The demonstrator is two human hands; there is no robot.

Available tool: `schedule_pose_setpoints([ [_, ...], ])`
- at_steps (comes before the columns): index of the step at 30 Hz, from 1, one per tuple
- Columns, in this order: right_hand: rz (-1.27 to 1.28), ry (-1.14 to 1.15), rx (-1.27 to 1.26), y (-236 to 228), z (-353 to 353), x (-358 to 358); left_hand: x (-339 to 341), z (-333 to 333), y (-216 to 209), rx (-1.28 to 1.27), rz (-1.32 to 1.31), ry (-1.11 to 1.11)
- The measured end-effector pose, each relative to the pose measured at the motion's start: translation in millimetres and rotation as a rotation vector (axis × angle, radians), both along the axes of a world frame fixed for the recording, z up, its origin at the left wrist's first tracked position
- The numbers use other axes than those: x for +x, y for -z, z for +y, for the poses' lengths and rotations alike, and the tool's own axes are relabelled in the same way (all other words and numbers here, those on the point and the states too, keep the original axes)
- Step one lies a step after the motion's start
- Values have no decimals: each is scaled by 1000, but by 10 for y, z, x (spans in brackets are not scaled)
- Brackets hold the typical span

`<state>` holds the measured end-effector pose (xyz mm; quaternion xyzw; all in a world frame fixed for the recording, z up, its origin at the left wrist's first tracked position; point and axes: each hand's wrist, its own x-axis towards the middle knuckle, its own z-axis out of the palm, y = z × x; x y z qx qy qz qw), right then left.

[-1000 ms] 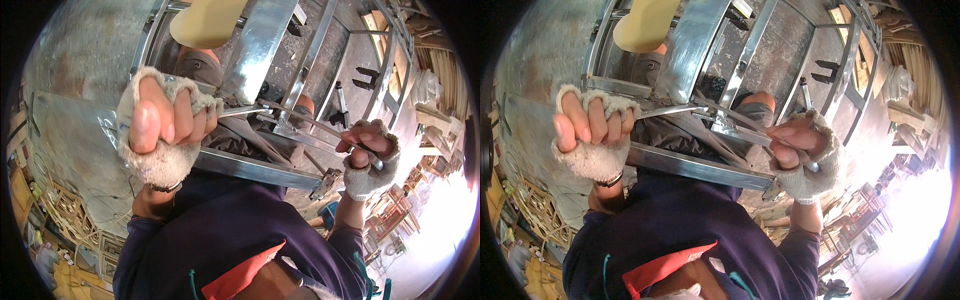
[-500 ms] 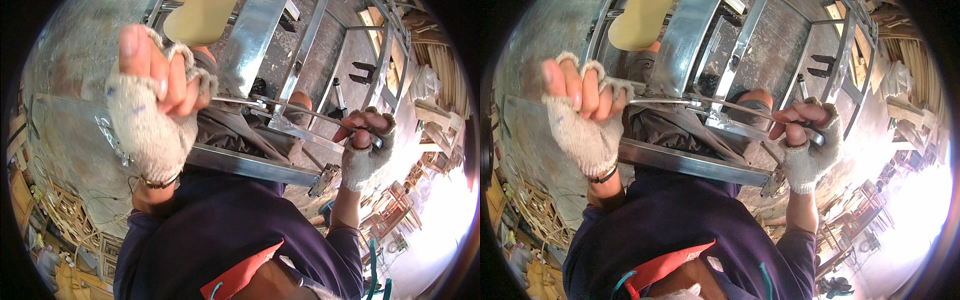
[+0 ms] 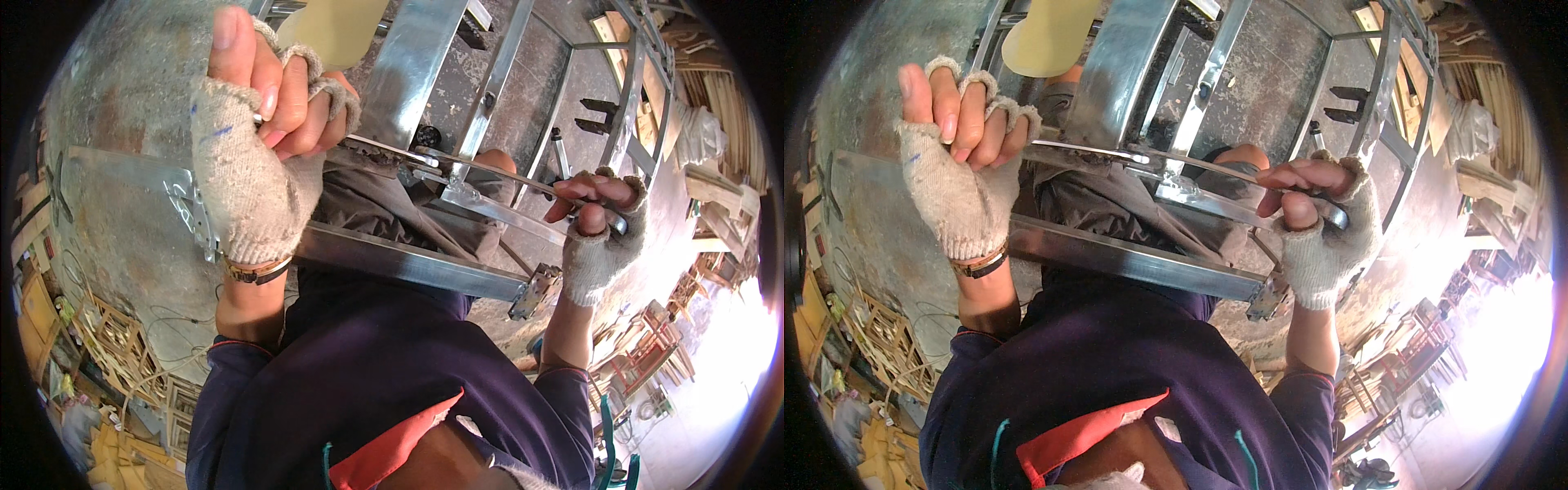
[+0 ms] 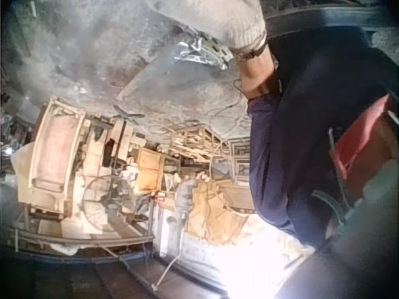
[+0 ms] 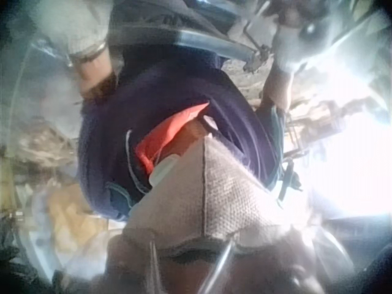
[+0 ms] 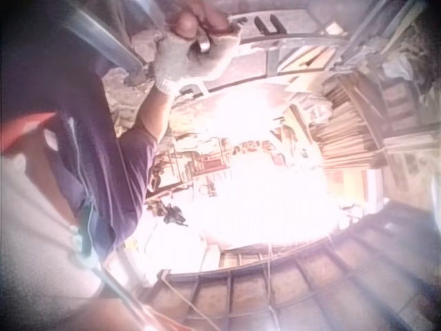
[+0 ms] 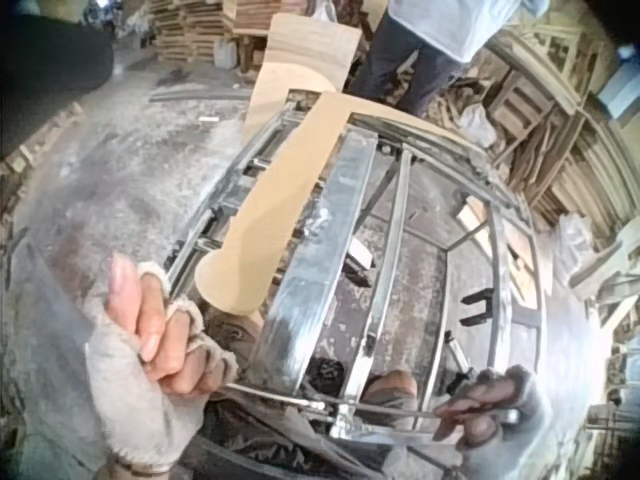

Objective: The person sits on the floor and uses a wrench to tighten bolts on a metal frame structure. They repeatedly adjust the frame and fasten joints, then remove a wooden template from the frame and place it on a nearby stack of wood.

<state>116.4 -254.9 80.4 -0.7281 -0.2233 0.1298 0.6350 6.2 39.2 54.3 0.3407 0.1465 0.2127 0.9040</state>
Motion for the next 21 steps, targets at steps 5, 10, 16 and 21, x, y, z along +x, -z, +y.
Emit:
schedule_pose_setpoints([
  [5, -3, 8, -14, -37, 26, -20, -91, -129, -131, 82, 104, -67],
  [10, -125, -46, -94, -70, 36, -40, -319, -250, -152, 77, 115, -63],
  [16, -123, -27, -101, -83, 46, -13, -393, -242, -150, -35, 225, -78],
  [21, -167, -65, -53, 26, -70, 8, -333, -191, -148, 23, 174, -1],
])
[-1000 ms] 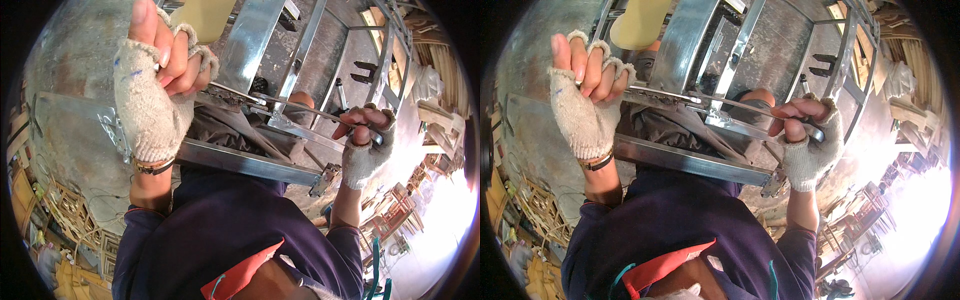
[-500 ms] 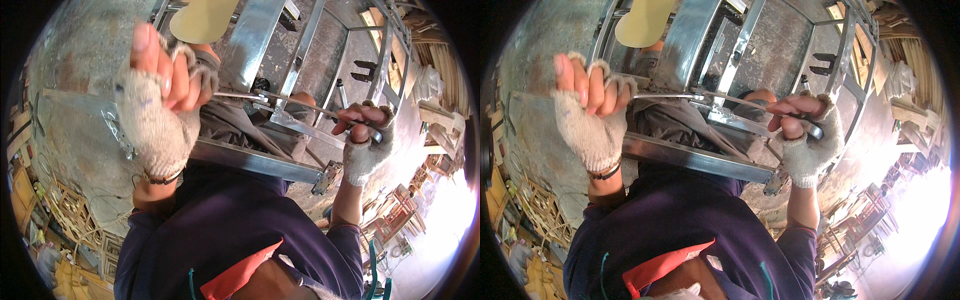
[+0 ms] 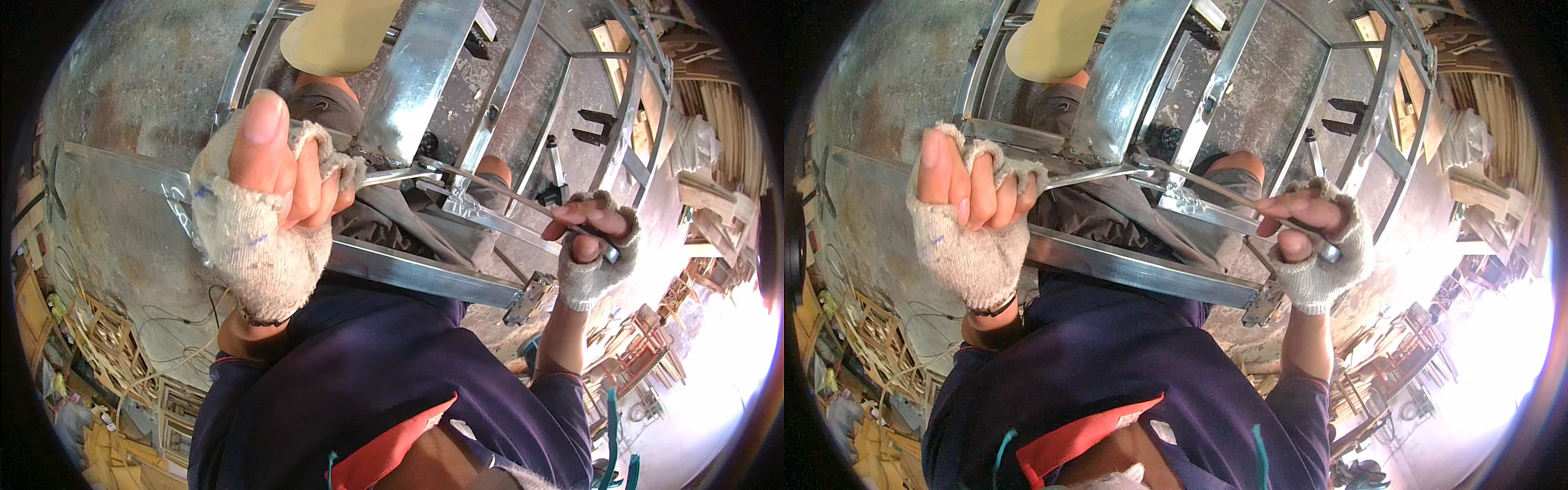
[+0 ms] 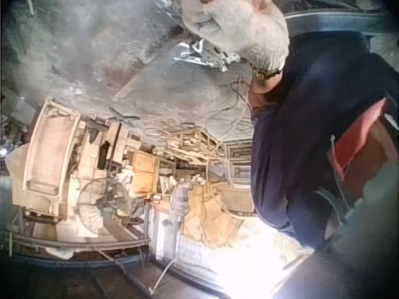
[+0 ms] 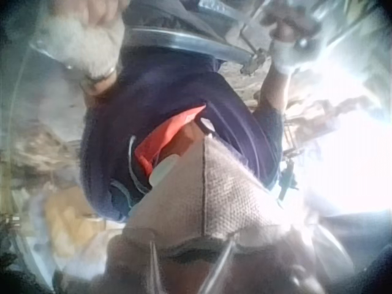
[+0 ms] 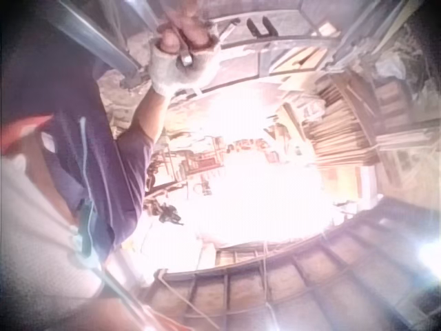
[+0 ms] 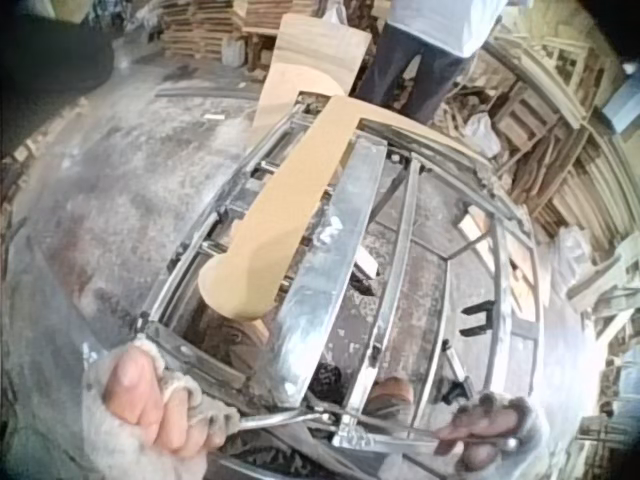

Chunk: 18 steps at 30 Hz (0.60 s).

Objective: The person sits on the floor and uses a wrench to tighten bolts on a metal frame structure. They repeatedly adjust the frame and fasten joints, then remove a wooden template from the frame and place it on a nearby stack of wood.

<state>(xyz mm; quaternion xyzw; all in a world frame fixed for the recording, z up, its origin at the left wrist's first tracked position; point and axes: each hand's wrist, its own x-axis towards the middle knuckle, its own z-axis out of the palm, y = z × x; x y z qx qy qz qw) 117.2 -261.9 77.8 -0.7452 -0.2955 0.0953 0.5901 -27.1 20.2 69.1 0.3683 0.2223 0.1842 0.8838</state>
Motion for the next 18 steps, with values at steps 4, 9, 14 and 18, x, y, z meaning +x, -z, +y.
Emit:
schedule_pose_setpoints([
  [4, -109, -63, 27, 87, -92, 35, -6, 19, 41, -71, -41, -13],
  [9, -68, -54, 19, 64, -67, -38, 108, 82, -61, -32, -193, 100],
  [14, -6, -38, 34, 84, -119, -67, 87, 306, -267, 42, -443, 177],
  [18, 83, 70, 50, 81, -121, -124, -549, 631, -264, 53, -228, -298],
])
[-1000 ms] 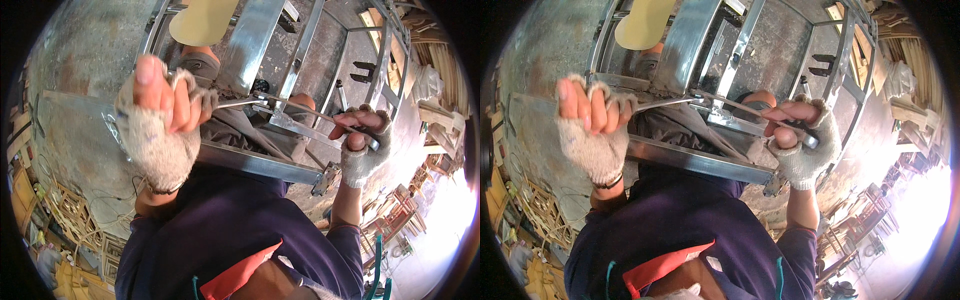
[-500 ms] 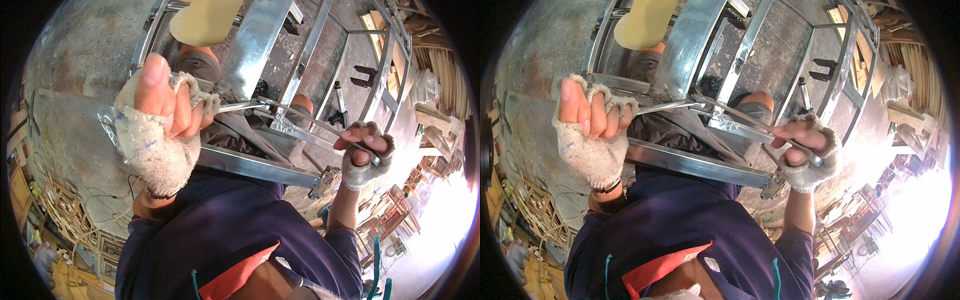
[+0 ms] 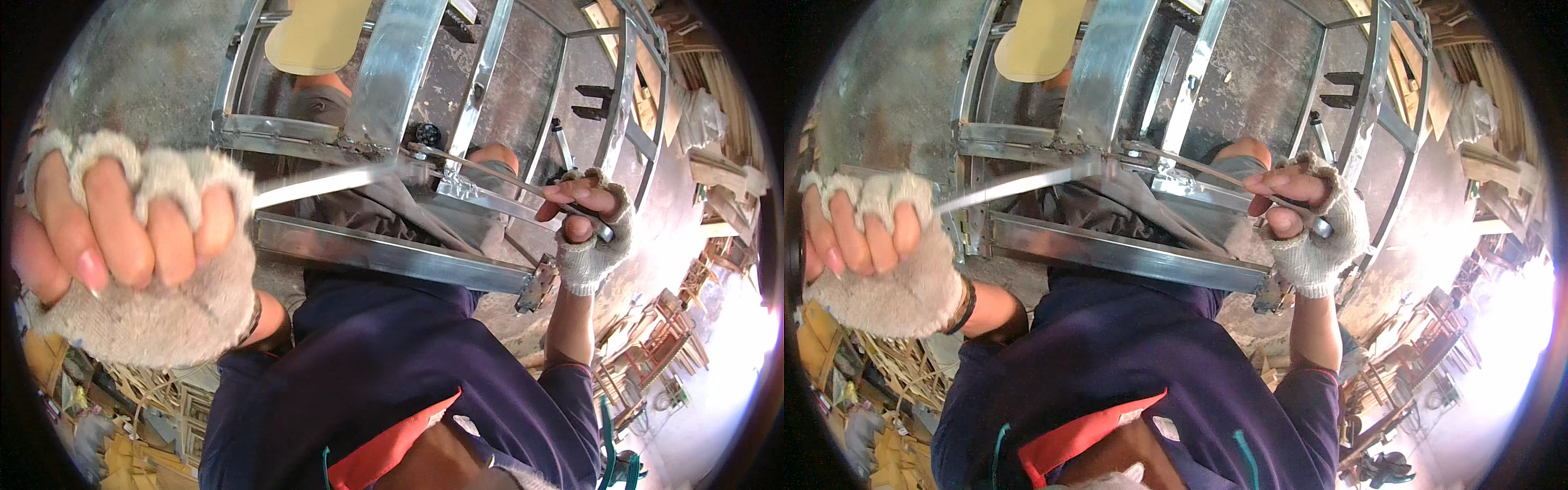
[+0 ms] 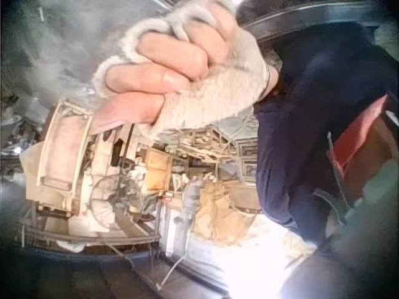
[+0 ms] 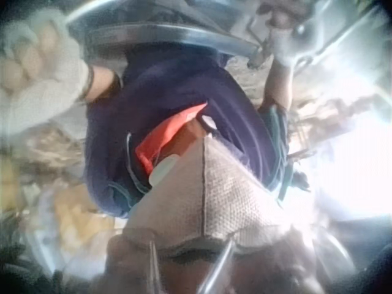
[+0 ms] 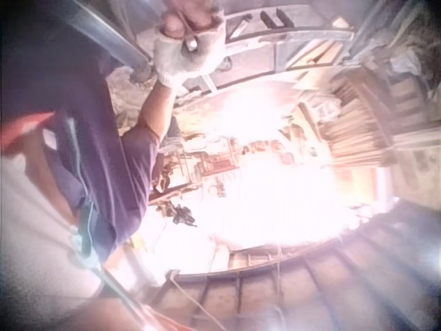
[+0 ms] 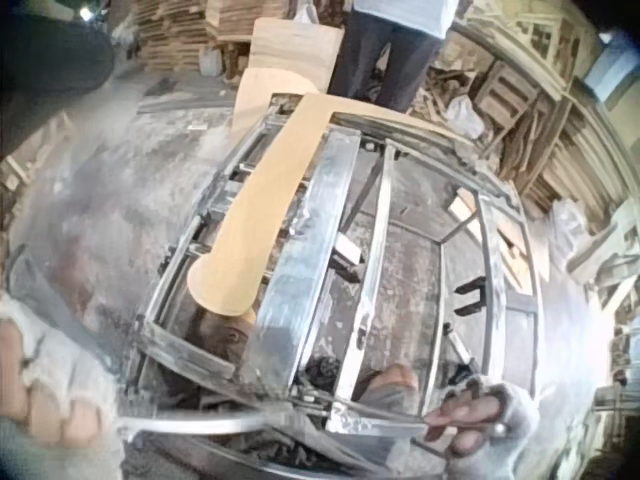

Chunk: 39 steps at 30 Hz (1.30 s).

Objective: The person sits on the floor and uses a wrench to tighten bolts on a metal frame structure. They repeatedly adjust the frame and fasten joints, then remove a wooden template from the frame and place it on a nearby stack of wood.

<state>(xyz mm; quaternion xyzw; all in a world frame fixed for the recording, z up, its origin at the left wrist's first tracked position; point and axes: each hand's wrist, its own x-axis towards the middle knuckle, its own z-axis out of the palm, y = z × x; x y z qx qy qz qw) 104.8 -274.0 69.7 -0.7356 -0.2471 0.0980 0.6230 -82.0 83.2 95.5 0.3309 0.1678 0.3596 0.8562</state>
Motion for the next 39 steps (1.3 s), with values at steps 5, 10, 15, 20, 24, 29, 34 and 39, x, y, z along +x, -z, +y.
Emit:
schedule_pose_setpoints([
  [5, -54, -44, 5, 27, 32, 22, 175, -518, -66, 32, -191, 488],
  [10, -59, -54, 20, 69, 1, 14, 108, -851, 317, 158, -161, 437],
  [15, -52, -44, 22, 58, 4, -7, 108, -871, 355, 213, -208, 430],
  [20, -64, -61, -16, 42, -9, 9, 148, -955, 349, 160, -216, 429],
  [24, -88, -49, -26, 31, 9, 0, 197, -1044, 337, 186, 32, 346],
  [29, -107, -54, 6, 42, 57, -5, 349, -1019, 275, 179, 51, 404],
  [34, -191, 110, 78, 37, -42, 31, 509, -775, -10, -68, -111, 455],
  [39, -145, 117, 492, -342, -61, 105, 568, -451, -9, -431, -298, 531],
])
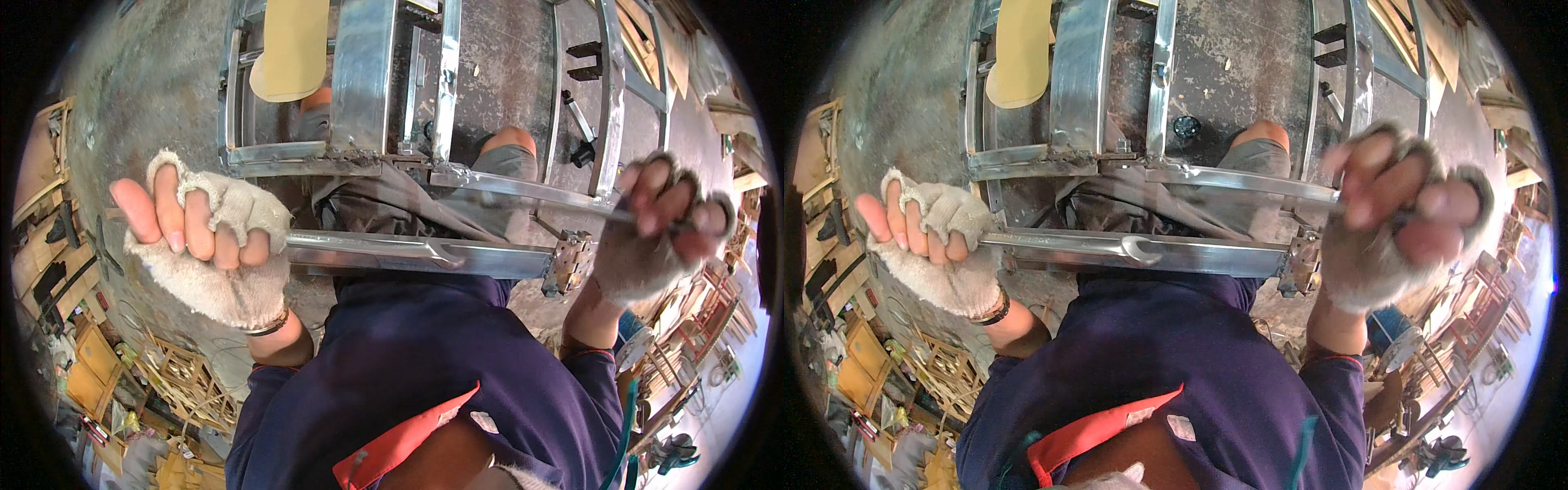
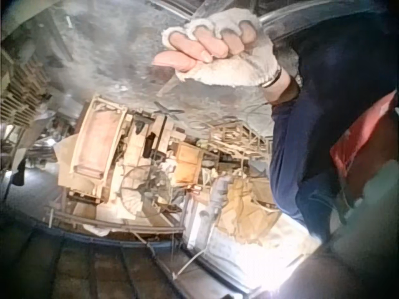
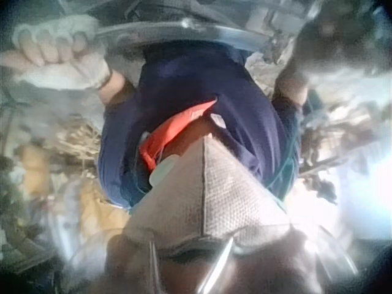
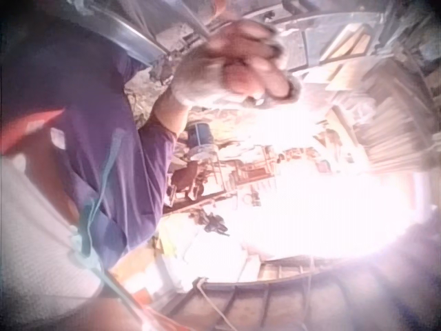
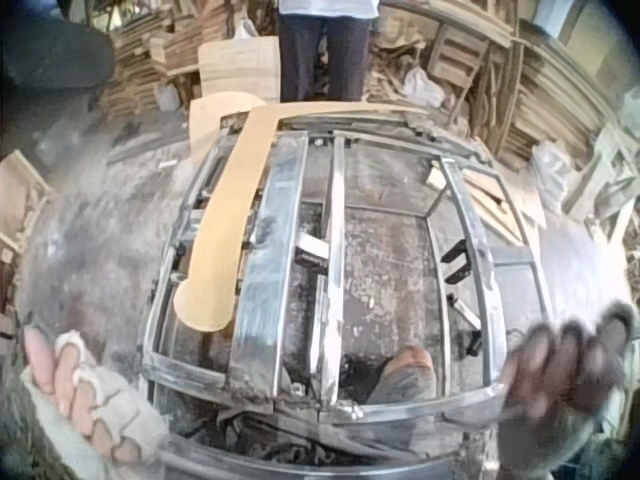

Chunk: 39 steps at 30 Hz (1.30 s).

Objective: The person sits on the floor and uses a wrench to tighten bolts on a metal frame structure. They repeatedly adjust the frame and fasten joints, then remove a wooden template from the frame and place it on a nearby stack of wood.

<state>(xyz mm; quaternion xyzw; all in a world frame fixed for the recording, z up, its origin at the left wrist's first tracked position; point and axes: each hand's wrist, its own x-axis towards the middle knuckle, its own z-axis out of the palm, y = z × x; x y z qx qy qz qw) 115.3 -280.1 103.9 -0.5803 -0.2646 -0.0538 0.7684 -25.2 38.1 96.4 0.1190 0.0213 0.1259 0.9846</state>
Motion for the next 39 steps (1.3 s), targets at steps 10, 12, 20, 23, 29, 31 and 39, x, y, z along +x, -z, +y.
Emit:
schedule_pose_setpoints([
  [10, -141, -691, -835, -152, 25, -318, -151, -290, 403, -582, -145, -112],
  [12, -174, -643, -858, -159, 47, -382, -191, -360, 434, -647, -176, -99],
  [20, -142, -236, -746, -168, 78, -583, -272, -697, 427, -140, 341, -111],
  [23, -25, -90, -644, -210, 85, -588, -412, -785, 676, 228, 395, -286],
  [29, 10, 10, -817, -278, 114, -630, -535, -794, 847, 987, 511, -487],
  [31, 294, 37, -783, -213, 18, -769, -538, -817, 776, 1431, 466, -517],
  [39, -72, -349, -1217, -240, -100, -856, -225, -1094, 599, 1696, -169, -273],
])
